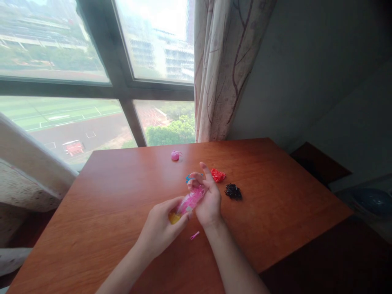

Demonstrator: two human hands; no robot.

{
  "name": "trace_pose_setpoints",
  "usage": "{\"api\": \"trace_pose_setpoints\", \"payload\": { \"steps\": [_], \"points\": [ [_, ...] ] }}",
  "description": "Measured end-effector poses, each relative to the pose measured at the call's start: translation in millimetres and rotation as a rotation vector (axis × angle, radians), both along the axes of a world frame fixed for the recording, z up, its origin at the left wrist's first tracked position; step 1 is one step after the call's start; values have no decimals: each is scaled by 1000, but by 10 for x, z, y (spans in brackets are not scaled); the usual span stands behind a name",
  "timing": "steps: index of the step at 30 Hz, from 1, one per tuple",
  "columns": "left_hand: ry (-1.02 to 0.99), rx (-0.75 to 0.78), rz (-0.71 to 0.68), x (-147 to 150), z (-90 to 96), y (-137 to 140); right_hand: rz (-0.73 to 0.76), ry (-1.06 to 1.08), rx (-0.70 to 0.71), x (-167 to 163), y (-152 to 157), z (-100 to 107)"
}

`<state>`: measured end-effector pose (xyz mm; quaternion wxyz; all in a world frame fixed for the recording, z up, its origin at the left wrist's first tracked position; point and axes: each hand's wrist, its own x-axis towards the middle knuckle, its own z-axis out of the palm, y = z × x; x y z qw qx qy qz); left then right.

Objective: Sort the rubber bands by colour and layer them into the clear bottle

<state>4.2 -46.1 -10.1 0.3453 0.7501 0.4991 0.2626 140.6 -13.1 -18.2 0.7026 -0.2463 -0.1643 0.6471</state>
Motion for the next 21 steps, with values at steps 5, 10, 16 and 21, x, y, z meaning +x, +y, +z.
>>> {"api": "trace_pose_setpoints", "payload": {
  "steps": [5,10,16,21],
  "points": [
    [-72,46,17,-35,-61,21,98,-62,68,-4,-12,-26],
    [-54,108,31,-49,-102,30,256,-74,70,23,15,-85],
    [-54,77,-2,-46,-87,48,249,21,-1,101,60,-49],
    [8,113,-70,-52,-82,40,219,-94,-2,120,88,11]
  ]
}}
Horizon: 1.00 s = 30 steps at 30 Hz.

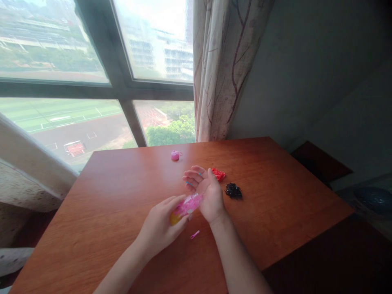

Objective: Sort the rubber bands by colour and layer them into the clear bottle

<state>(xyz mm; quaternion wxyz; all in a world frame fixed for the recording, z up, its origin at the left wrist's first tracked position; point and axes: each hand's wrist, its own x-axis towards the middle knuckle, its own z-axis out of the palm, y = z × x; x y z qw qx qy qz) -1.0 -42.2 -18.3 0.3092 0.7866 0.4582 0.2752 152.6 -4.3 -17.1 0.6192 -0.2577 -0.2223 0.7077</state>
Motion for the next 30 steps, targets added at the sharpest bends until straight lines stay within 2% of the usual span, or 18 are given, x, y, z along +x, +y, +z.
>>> {"api": "trace_pose_setpoints", "payload": {
  "steps": [5,7,13,17,19,21,23,26,30],
  "points": [
    [10,39,6,-19,-35,-1,60,-369,223,29,-62,7],
    [-14,24,11,-25,-44,3,52,-458,272,45,-78,22],
    [-206,-67,70,-13,-34,4,72,-249,257,93,-45,121],
    [-302,-125,99,-5,-18,6,30,-281,187,213,-47,63],
    [-355,-159,94,-12,-23,15,27,-449,193,310,-96,11],
    [-414,-179,97,-28,-42,26,75,-747,271,414,-192,-18],
    [-458,-195,106,-47,-72,37,186,-1080,411,499,-334,-9],
    [-477,-216,109,-67,-126,47,384,-1434,595,542,-581,52],
    [-477,-224,95,-73,-186,55,514,-1798,654,464,-802,83]
  ]
}}
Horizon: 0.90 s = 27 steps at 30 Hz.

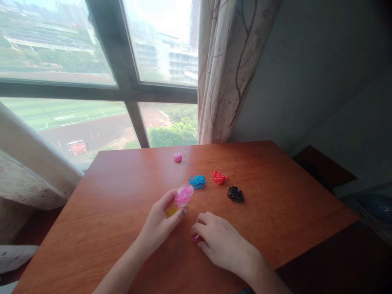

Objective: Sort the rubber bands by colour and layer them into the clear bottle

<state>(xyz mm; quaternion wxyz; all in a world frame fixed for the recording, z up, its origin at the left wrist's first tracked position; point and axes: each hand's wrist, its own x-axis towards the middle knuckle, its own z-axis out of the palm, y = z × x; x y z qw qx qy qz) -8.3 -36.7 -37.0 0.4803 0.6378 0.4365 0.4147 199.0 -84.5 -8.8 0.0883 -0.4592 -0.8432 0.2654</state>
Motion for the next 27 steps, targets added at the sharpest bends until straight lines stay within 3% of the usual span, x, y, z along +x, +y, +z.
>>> {"api": "trace_pose_setpoints", "payload": {
  "steps": [2,4,10,13,23,27],
  "points": [
    [11,-3,-14,2,-11,3,5,-66,7,-28,-11,-28],
    [31,8,-27,9,-4,4,-23,12,-2,-18,42,-56],
    [97,39,-62,46,54,-19,-438,655,32,46,311,49],
    [145,70,-91,54,59,-39,-531,845,32,-18,372,131],
    [217,171,-44,54,72,-42,-345,591,234,17,270,360],
    [217,196,-40,44,85,-44,-256,411,216,38,229,390]
  ]
}}
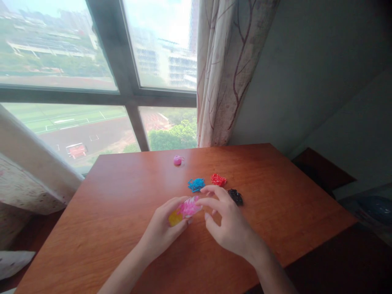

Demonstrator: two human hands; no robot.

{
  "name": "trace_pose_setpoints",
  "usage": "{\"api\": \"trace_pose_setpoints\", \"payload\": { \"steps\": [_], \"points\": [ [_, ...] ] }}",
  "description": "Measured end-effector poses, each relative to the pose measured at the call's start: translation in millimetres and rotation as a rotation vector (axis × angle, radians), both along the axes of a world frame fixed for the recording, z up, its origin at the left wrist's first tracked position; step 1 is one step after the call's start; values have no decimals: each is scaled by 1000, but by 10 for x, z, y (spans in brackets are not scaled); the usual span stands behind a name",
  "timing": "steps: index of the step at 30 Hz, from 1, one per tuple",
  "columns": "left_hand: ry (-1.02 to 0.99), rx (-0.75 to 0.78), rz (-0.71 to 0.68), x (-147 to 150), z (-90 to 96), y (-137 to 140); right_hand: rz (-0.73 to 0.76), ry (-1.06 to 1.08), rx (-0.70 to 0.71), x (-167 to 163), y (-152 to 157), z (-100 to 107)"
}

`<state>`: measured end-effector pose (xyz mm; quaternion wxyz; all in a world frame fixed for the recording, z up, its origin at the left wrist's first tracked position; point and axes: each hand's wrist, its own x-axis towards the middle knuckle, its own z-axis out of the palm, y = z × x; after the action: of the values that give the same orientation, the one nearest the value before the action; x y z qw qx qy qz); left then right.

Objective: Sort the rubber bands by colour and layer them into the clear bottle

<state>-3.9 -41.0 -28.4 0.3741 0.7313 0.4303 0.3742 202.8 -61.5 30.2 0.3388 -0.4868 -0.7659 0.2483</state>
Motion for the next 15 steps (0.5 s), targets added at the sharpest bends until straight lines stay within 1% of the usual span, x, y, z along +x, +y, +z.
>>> {"api": "trace_pose_setpoints", "payload": {
  "steps": [3,6,8,11,13,15],
  "points": [
    [5,29,-60,4,29,-15,79,-157,-59,-51,-21,-34],
    [35,44,-113,15,55,-26,134,-226,-114,-102,-24,-65],
    [49,40,-119,16,63,-21,157,-237,-143,-104,-15,-49],
    [51,36,-105,3,62,-1,183,-214,-164,-52,4,46],
    [50,45,-91,-8,62,8,160,-182,-161,-9,10,116],
    [48,48,-82,-14,66,7,120,-166,-156,11,8,143]
  ]
}}
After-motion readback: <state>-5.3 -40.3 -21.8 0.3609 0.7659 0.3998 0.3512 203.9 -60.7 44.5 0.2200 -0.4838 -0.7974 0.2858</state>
